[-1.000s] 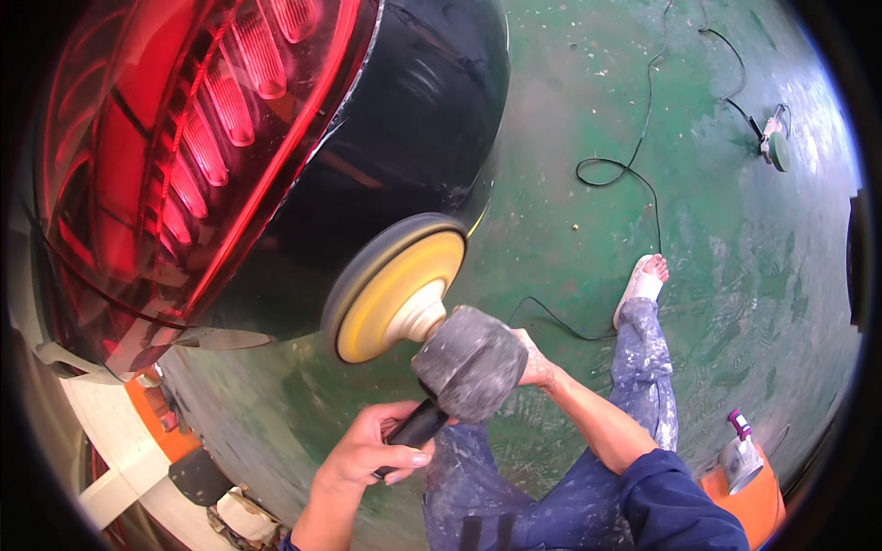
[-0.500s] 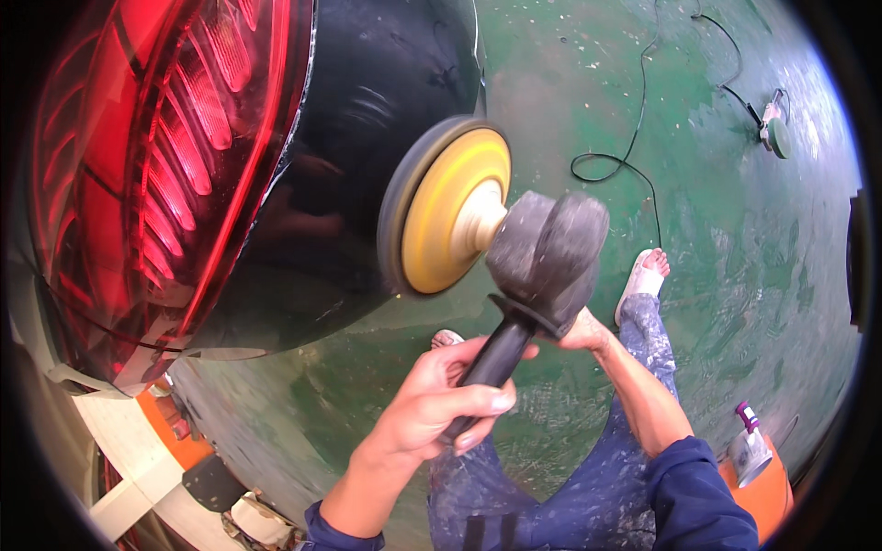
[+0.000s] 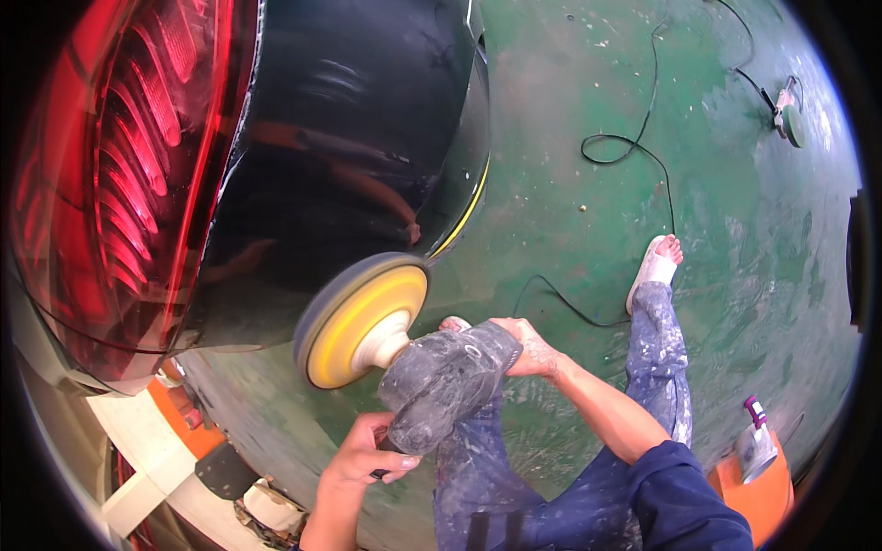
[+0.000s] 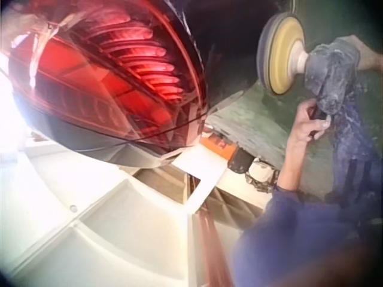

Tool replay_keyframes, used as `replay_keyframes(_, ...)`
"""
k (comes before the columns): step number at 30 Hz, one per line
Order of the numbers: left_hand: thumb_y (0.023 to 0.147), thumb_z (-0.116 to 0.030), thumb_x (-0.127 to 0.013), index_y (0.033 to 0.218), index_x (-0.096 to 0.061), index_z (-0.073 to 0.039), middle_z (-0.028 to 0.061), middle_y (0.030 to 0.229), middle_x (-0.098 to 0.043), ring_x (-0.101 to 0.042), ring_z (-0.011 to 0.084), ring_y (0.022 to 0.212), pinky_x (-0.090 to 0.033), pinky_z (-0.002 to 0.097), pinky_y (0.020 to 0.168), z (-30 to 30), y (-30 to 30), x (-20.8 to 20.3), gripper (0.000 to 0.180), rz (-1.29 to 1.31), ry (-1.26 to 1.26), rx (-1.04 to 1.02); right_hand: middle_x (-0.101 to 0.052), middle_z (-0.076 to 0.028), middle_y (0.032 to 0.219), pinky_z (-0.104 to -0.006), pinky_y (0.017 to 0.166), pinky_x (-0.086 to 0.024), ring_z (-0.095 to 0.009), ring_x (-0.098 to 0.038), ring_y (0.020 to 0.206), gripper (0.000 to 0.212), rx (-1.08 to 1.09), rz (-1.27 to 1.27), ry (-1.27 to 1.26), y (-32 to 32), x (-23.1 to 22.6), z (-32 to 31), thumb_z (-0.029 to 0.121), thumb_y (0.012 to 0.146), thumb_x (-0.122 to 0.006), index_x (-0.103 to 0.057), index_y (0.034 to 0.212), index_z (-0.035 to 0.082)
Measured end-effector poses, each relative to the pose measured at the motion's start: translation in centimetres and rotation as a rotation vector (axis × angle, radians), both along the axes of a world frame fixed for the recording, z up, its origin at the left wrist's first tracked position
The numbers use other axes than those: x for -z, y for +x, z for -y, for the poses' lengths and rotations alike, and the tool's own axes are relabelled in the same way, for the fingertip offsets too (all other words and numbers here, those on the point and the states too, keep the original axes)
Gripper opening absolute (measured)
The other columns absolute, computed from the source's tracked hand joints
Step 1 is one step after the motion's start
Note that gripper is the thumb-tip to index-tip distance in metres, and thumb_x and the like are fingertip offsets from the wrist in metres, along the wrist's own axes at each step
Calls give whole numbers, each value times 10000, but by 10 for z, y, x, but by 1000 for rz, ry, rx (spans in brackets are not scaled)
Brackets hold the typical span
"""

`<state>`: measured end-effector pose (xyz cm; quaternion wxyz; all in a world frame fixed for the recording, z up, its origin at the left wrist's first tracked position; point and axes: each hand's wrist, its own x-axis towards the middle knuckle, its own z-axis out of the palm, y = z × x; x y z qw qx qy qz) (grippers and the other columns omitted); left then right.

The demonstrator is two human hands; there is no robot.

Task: The person uses a rotary polisher with a yellow pad to buff the rear bumper and trunk area of a black car. They move the tool across the surface in overlapping passes, occasionally pausing to wipe the area with their hand.

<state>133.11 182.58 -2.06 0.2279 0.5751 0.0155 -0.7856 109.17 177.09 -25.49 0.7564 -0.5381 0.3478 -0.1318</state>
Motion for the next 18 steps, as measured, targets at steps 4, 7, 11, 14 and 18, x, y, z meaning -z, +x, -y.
replay_keyframes(4,767,-85,-759,1179,-612,105,83,792,-639,-478,79,475,-352,235,422,34,-29,3,477,-34,-63,40,-735,-91,1191,-321,967,-543,-128,-676,1074,559,163,110,128,-25,18,0,120,711,-889,-668,1205,-22)
replay_keyframes(7,819,-87,-741,1331,-549,100,51,784,-616,-487,67,464,-374,220,414,95,-65,9,578,-191,-89,83,-731,-86,1194,-322,970,-541,-132,-669,1078,454,126,26,91,-66,36,16,55,756,-829,-685,1182,-1)
replay_keyframes(11,794,-75,-718,1338,-514,143,89,761,-591,-499,88,452,-395,233,418,121,-95,11,620,-184,-115,23,-720,-82,1187,-364,974,-538,-173,-659,1094,438,133,13,-140,-85,66,27,46,770,-806,-684,1191,38)
replay_keyframes(14,863,-68,-724,1349,-546,74,43,781,-615,-496,58,471,-387,216,423,93,-75,18,536,-229,-139,31,-711,-83,1219,-364,1005,-526,-164,-646,1123,506,82,22,-111,-78,65,15,59,767,-825,-665,1245,27)
replay_keyframes(18,805,-57,-767,1249,-592,111,66,784,-641,-488,55,482,-365,211,430,31,-22,16,505,-94,-96,60,-731,-62,1194,-333,1006,-531,-135,-678,1086,582,235,230,255,-17,40,-16,151,750,-877,-657,1271,13)
